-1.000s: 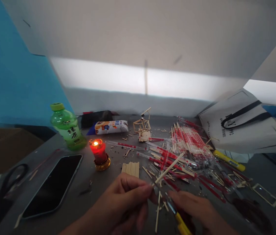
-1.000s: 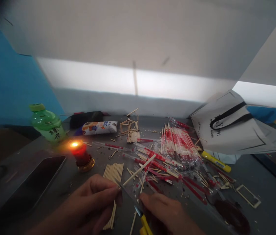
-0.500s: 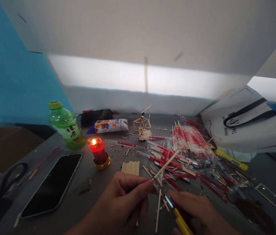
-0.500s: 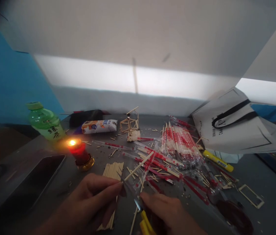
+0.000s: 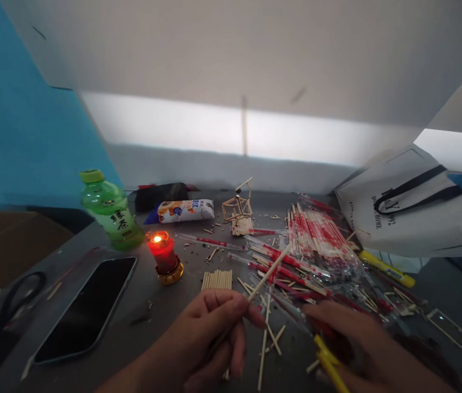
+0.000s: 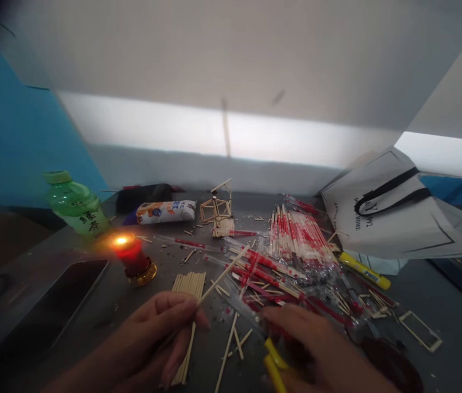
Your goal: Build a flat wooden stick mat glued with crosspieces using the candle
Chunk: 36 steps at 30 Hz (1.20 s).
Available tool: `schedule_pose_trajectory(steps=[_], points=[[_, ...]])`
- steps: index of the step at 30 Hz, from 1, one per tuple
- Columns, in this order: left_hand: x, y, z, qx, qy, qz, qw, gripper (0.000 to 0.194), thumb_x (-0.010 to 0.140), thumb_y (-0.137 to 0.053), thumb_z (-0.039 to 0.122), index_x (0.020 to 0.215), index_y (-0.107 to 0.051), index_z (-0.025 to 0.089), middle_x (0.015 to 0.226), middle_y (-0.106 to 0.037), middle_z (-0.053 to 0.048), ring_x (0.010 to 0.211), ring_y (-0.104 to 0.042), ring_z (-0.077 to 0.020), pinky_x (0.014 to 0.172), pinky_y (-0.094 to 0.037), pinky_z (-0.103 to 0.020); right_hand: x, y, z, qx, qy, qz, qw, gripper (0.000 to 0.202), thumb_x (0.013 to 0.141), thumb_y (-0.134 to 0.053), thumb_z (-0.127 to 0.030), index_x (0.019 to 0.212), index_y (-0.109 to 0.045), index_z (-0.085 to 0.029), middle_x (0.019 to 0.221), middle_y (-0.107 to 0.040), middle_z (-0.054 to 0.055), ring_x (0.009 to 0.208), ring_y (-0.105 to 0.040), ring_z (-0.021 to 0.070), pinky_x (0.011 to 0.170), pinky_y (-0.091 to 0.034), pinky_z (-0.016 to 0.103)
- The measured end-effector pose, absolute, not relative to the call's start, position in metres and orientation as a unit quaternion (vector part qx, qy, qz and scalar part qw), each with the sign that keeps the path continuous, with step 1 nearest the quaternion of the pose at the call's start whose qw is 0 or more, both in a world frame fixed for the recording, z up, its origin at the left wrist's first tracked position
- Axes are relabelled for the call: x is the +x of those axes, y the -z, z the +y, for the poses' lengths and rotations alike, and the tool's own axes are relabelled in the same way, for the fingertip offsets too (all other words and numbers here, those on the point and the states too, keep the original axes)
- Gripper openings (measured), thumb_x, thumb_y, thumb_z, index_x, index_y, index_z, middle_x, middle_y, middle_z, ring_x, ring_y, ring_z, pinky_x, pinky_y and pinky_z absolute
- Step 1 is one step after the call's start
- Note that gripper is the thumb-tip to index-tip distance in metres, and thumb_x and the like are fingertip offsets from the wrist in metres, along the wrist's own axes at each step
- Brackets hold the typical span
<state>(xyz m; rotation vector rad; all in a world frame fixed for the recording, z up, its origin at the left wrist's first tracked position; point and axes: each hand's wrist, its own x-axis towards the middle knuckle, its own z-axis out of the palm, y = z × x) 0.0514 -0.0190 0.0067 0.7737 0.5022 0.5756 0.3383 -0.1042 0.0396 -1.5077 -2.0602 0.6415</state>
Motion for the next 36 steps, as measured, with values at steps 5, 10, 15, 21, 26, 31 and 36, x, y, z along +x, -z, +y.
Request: schedule_pose_trajectory(steps=[5, 10, 15, 21, 26, 31, 36], points=[[0.052, -0.023, -0.020, 0.400, -0.275, 0.240, 0.841, 0.035, 0.094, -0.064, 0.050, 0.101, -0.075, 0.017, 0.052, -0.070, 0.000, 0.022, -0.027, -0.0011, 0.024, -0.012, -0.014, 0.402, -0.029, -0.076, -0.628, -0.119, -0.757, 0.137, 0.045, 0.093, -0.060, -0.031, 0.138, -0.060, -0.028, 0.115, -0.073, 0.011, 0.075, -0.073, 0.0211, 0.064, -0.060, 0.030], [0.055, -0.024, -0.024, 0.442, -0.257, 0.305, 0.804, 0.042, 0.091, -0.065, 0.058, 0.099, -0.073, 0.018, 0.052, -0.070, 0.001, 0.024, -0.031, -0.0024, 0.026, -0.015, -0.015, 0.437, -0.014, -0.053, -0.662, -0.007, -0.748, 0.052, 0.046, 0.092, -0.055, -0.025, 0.136, -0.064, -0.018, 0.123, -0.072, 0.020, 0.108, -0.071, 0.0344, 0.090, -0.057, 0.042], [0.063, -0.020, -0.032, 0.461, -0.238, 0.381, 0.765, 0.051, 0.083, -0.065, 0.069, 0.095, -0.068, 0.019, 0.045, -0.062, 0.006, 0.026, -0.029, -0.0051, 0.028, -0.013, -0.018, 0.380, -0.033, -0.065, -0.622, 0.118, -0.769, 0.088, 0.048, 0.098, -0.051, -0.031, 0.144, -0.057, -0.015, 0.129, -0.069, 0.021, 0.115, -0.067, 0.0411, 0.090, -0.056, 0.053], [0.066, -0.032, -0.043, 0.475, -0.244, 0.416, 0.736, 0.053, 0.076, -0.072, 0.071, 0.081, -0.070, 0.018, 0.045, -0.045, 0.009, 0.041, -0.031, -0.0058, 0.041, -0.020, -0.018, 0.291, -0.070, -0.064, -0.341, 0.126, -0.915, 0.176, 0.034, 0.106, -0.040, -0.017, 0.130, -0.063, -0.016, 0.124, -0.072, 0.010, 0.123, -0.061, 0.0277, 0.112, -0.041, 0.047], [0.066, -0.018, -0.037, 0.469, -0.269, 0.329, 0.774, 0.048, 0.086, -0.064, 0.067, 0.078, -0.067, 0.020, 0.040, -0.038, 0.010, 0.037, -0.023, -0.0066, 0.038, -0.016, -0.021, 0.283, -0.061, -0.052, -0.377, -0.017, -0.904, 0.201, 0.021, 0.104, -0.049, -0.024, 0.110, -0.069, -0.021, 0.089, -0.073, 0.005, 0.085, -0.067, 0.0207, 0.085, -0.052, 0.036], [0.068, -0.014, -0.036, 0.426, -0.330, 0.295, 0.789, 0.042, 0.089, -0.064, 0.063, 0.081, -0.065, 0.022, 0.039, -0.040, 0.010, 0.033, -0.027, -0.0066, 0.035, -0.020, -0.018, 0.268, -0.053, -0.058, -0.439, -0.106, -0.849, 0.274, 0.024, 0.106, -0.040, -0.022, 0.099, -0.064, -0.021, 0.082, -0.068, 0.002, 0.072, -0.064, 0.0159, 0.066, -0.047, 0.026], [0.068, -0.019, -0.030, 0.489, -0.407, 0.393, 0.663, 0.033, 0.092, -0.065, 0.054, 0.092, -0.077, 0.023, 0.070, -0.064, 0.001, 0.063, -0.058, -0.0130, 0.060, -0.047, -0.022, 0.278, -0.053, -0.044, -0.569, -0.203, -0.747, 0.278, 0.023, 0.105, -0.044, -0.029, 0.086, -0.057, -0.022, 0.080, -0.064, 0.000, 0.071, -0.059, 0.0155, 0.064, -0.042, 0.026]])
